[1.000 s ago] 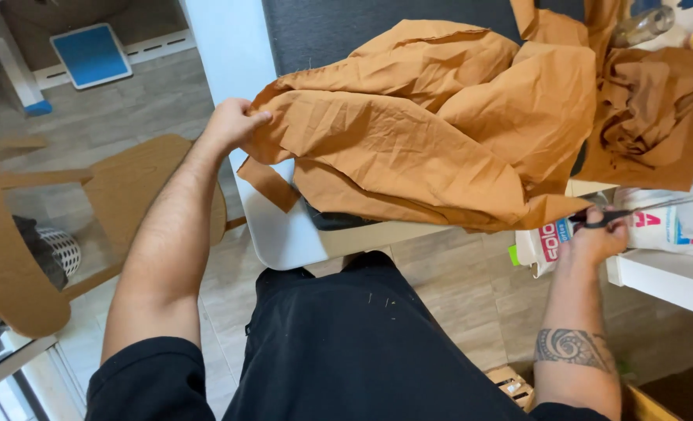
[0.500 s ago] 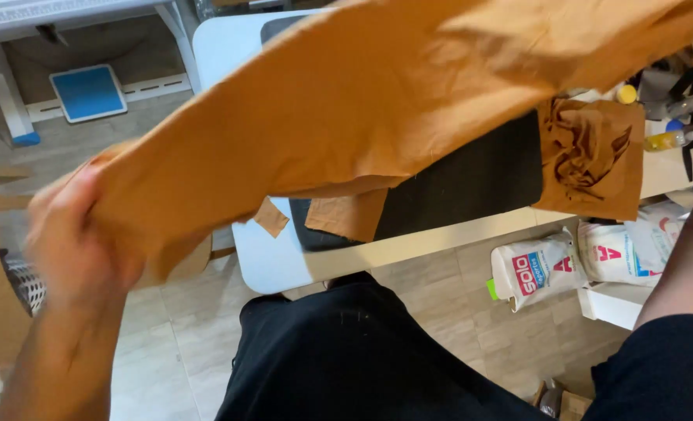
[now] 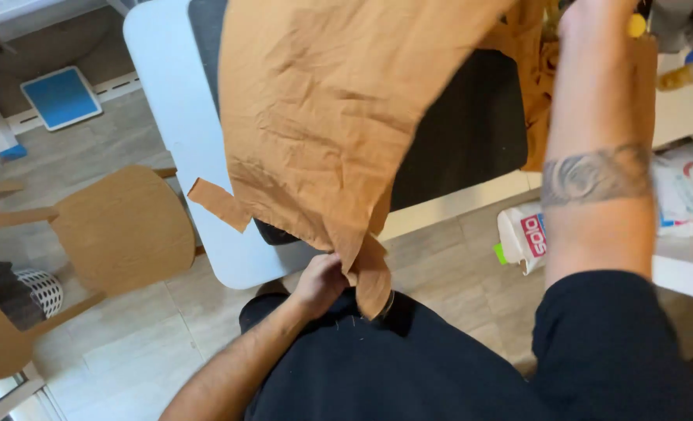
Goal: Cutting a large piece of brown fabric with scissors and inspecting the result on a workshop table.
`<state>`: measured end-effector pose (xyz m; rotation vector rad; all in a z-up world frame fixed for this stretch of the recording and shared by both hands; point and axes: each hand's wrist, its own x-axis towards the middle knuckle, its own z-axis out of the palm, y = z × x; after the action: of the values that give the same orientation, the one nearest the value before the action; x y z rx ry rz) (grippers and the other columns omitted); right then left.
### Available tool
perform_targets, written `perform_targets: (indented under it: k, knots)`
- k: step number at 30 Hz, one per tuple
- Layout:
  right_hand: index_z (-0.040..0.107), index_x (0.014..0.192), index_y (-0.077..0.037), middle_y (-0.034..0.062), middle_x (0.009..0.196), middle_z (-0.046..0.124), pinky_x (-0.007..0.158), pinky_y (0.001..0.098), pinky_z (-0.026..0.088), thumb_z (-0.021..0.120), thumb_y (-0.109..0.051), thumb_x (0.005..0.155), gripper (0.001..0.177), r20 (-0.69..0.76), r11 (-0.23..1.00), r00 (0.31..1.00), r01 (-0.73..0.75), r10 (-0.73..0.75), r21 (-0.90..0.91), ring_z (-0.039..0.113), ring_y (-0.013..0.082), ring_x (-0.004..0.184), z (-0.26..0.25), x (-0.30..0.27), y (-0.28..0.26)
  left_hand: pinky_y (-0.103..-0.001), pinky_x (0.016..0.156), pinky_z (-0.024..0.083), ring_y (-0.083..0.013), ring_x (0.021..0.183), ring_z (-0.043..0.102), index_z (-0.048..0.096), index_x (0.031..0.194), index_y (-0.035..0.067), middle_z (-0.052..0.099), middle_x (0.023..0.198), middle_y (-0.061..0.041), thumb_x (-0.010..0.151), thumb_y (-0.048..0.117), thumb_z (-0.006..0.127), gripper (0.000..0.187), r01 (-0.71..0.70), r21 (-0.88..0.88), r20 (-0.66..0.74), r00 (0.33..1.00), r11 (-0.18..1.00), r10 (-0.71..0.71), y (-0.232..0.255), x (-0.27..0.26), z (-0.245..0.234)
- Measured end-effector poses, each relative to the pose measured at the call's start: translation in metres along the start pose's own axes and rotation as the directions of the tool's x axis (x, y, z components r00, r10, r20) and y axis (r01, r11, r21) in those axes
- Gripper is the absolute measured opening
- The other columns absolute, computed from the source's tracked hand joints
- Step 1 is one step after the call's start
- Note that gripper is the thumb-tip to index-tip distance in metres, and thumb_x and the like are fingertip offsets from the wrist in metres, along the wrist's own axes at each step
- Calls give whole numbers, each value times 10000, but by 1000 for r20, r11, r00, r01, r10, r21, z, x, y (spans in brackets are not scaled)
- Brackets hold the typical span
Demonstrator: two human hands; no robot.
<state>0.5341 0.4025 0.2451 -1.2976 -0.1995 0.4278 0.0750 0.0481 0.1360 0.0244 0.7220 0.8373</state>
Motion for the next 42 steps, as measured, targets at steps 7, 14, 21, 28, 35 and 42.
perform_targets:
  k: [7,14,21,28,35,42]
  knots:
    - [655,1015,-91,-1,714,582,406,161,411,787,-54,775,277,-33,868,999,-52,42,-494,599,80,473,-278,-207,112,-712,920,564,-558,895,728,617,744,14,655,726,-151,1016,167,641,313,26,14,-195,981,1000,-23,-25,16,-12]
    - [628,1150,34,182,829,708,598,313,578,793,-78,870,344,-10,859,908,-400,419,-320,738,269,692,-366,-468,143,-563,994,574,-467,1052,726,528,750,137,743,941,-206,1061,336,573,372,199,111,-42,980,974,-196,-28,11,-45]
    - [681,1127,-133,117,984,764,677,299,572,789,-363,903,339,111,594,614,-787,782,169,731,206,768,-307,-519,124,-351,873,550,-258,887,685,620,936,109,704,964,-141,1064,459,520,386,248,237,-15,968,939,-251,-22,7,-83]
    - [658,1141,-112,107,844,757,535,200,540,819,-113,821,358,16,773,774,-632,633,-59,767,197,703,-320,-478,168,-290,683,491,-203,741,611,531,886,158,622,791,-78,1067,323,557,246,136,318,-131,986,938,-98,-24,16,-91]
    - [571,1153,-117,184,956,761,485,273,534,835,-462,870,518,42,541,539,-841,841,-27,776,289,752,-335,-473,236,-240,624,456,-160,733,597,545,848,167,550,740,10,1033,282,613,228,79,190,-224,974,979,-35,-35,21,-78]
    - [677,1011,-136,-22,790,625,522,250,511,888,-107,744,342,38,688,689,-724,723,50,597,131,625,-294,-461,175,-238,657,472,-160,727,621,591,885,145,571,759,1,984,247,686,170,50,226,-249,968,973,9,-31,28,-85]
